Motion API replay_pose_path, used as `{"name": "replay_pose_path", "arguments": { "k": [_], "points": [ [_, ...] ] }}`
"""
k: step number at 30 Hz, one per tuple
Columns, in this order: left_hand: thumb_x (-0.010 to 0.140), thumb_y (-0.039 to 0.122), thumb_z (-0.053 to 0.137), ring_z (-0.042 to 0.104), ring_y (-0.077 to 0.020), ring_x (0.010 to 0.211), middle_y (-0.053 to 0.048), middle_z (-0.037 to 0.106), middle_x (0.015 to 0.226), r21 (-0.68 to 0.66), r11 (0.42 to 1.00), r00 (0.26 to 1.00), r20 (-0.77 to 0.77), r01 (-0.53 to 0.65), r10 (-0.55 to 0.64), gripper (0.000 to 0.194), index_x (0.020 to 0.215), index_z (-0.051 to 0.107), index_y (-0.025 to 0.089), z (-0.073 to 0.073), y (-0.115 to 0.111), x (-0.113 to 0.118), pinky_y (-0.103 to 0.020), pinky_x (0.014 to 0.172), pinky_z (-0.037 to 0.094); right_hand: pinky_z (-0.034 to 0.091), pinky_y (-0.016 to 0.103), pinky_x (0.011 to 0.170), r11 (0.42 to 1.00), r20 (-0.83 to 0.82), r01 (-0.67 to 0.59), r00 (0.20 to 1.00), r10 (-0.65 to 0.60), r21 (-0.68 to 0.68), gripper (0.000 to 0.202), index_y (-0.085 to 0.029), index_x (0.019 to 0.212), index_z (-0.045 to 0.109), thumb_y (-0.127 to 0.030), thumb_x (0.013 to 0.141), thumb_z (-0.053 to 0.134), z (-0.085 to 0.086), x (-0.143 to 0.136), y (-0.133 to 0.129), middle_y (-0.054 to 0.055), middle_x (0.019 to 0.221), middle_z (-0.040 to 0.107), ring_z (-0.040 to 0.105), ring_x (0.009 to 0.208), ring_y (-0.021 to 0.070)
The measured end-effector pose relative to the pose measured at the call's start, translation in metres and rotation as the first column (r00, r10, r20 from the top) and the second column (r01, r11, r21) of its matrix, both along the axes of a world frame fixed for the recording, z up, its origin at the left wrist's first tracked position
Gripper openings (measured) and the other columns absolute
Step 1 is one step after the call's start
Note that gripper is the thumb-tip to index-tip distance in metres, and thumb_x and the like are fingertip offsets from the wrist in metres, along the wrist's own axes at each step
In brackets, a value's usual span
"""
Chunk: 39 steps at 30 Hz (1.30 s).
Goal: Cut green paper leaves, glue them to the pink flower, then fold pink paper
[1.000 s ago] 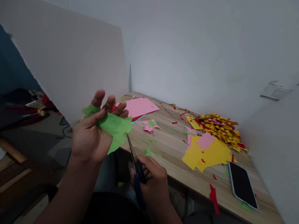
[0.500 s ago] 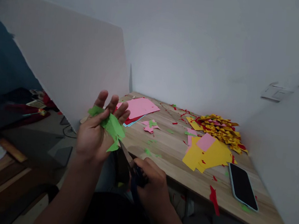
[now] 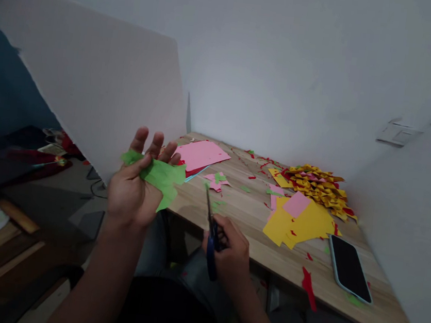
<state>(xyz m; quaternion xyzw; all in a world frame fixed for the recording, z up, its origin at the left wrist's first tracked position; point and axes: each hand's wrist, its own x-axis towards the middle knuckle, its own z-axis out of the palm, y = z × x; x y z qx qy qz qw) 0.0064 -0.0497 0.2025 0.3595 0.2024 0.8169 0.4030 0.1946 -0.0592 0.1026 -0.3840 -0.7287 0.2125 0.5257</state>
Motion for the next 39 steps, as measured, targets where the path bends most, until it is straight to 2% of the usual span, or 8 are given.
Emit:
{"name": "replay_pose_path", "arguments": {
  "k": [5,10,14,19,27,30,33,39],
  "points": [
    [0.094,0.016,0.047,0.063,-0.0216,0.125,0.001,0.066,0.135,-0.003,1.0,0.999,-0.045,0.023,-0.023,0.039,0.122,0.064,0.036,-0.004,0.005,-0.002,-0.042,0.11,0.048,0.059,0.03,0.074,0.976,-0.17,-0.05,0.985,0.014,-0.212,0.031,-0.023,0.109,0.059,-0.026,0.079,0.066,-0.004,0.014,0.021,0.003,0.093,0.068,0.07,0.078,0.017],
    [0.096,0.022,0.046,0.063,-0.0219,0.126,-0.003,0.065,0.137,-0.088,0.993,0.995,-0.058,0.077,-0.083,0.038,0.13,0.059,0.032,-0.018,0.034,-0.008,-0.041,0.107,0.05,0.053,0.042,0.093,0.982,0.182,0.136,0.977,-0.111,-0.129,0.053,-0.023,0.126,0.055,-0.023,0.074,0.062,-0.013,0.056,0.063,0.008,0.108,0.062,0.062,0.098,0.0234],
    [0.1,0.034,0.046,0.065,-0.0258,0.122,-0.012,0.067,0.134,-0.245,0.948,0.974,-0.049,0.205,-0.223,0.037,0.132,0.059,0.022,-0.054,0.08,-0.018,-0.044,0.103,0.053,0.049,0.047,0.093,0.91,0.615,0.4,0.746,-0.256,-0.107,0.051,-0.019,0.126,0.063,-0.029,0.076,0.064,-0.038,0.094,0.109,0.014,0.105,0.058,0.058,0.101,0.0309],
    [0.099,0.036,0.049,0.07,-0.0285,0.112,-0.02,0.066,0.133,-0.511,0.746,0.863,-0.015,0.427,-0.505,0.035,0.116,0.068,0.011,-0.102,0.125,-0.034,-0.048,0.101,0.054,0.046,0.044,0.092,0.855,0.823,0.507,0.528,-0.209,-0.108,0.05,-0.02,0.127,0.066,-0.024,0.077,0.065,-0.072,0.117,0.161,0.015,0.106,0.061,0.059,0.102,0.0317],
    [0.098,0.04,0.054,0.056,-0.0311,0.131,-0.014,0.055,0.149,-0.519,0.616,0.658,-0.129,0.593,-0.742,0.034,0.113,0.074,0.017,-0.118,0.157,-0.048,-0.044,0.104,0.052,0.043,0.052,0.102,0.873,0.83,0.472,0.531,-0.168,-0.125,0.047,-0.013,0.125,0.068,-0.02,0.079,0.066,-0.064,0.103,0.2,0.022,0.12,0.061,0.056,0.118,0.0382],
    [0.098,0.047,0.054,0.052,-0.0312,0.135,-0.01,0.056,0.148,-0.522,0.629,0.614,-0.231,0.576,-0.754,0.038,0.117,0.074,0.021,-0.119,0.175,-0.048,-0.04,0.098,0.054,0.043,0.052,0.103,0.95,0.667,0.305,0.723,-0.183,-0.071,0.037,-0.017,0.12,0.07,-0.033,0.088,0.061,-0.035,0.061,0.197,0.019,0.121,0.062,0.057,0.118,0.0351],
    [0.097,0.056,0.051,0.06,-0.0321,0.123,-0.011,0.065,0.135,-0.522,0.626,0.539,-0.331,0.579,-0.774,0.046,0.124,0.071,0.025,-0.114,0.199,-0.043,-0.043,0.093,0.056,0.051,0.042,0.088,0.959,0.407,-0.018,0.903,0.137,-0.283,0.035,-0.023,0.116,0.07,-0.045,0.088,0.064,-0.015,0.001,0.204,0.011,0.116,0.068,0.064,0.104,0.0266],
    [0.102,0.047,0.045,0.065,-0.025,0.109,-0.01,0.071,0.119,-0.421,0.847,0.585,-0.615,0.325,-0.53,0.043,0.114,0.073,0.018,-0.113,0.262,-0.036,-0.038,0.093,0.05,0.048,0.03,0.067,0.865,-0.028,-0.266,0.959,0.281,-0.426,0.021,-0.019,0.078,0.066,-0.04,0.08,0.066,-0.035,-0.058,0.267,0.001,0.075,0.067,0.059,0.069,0.0149]
  ]
}}
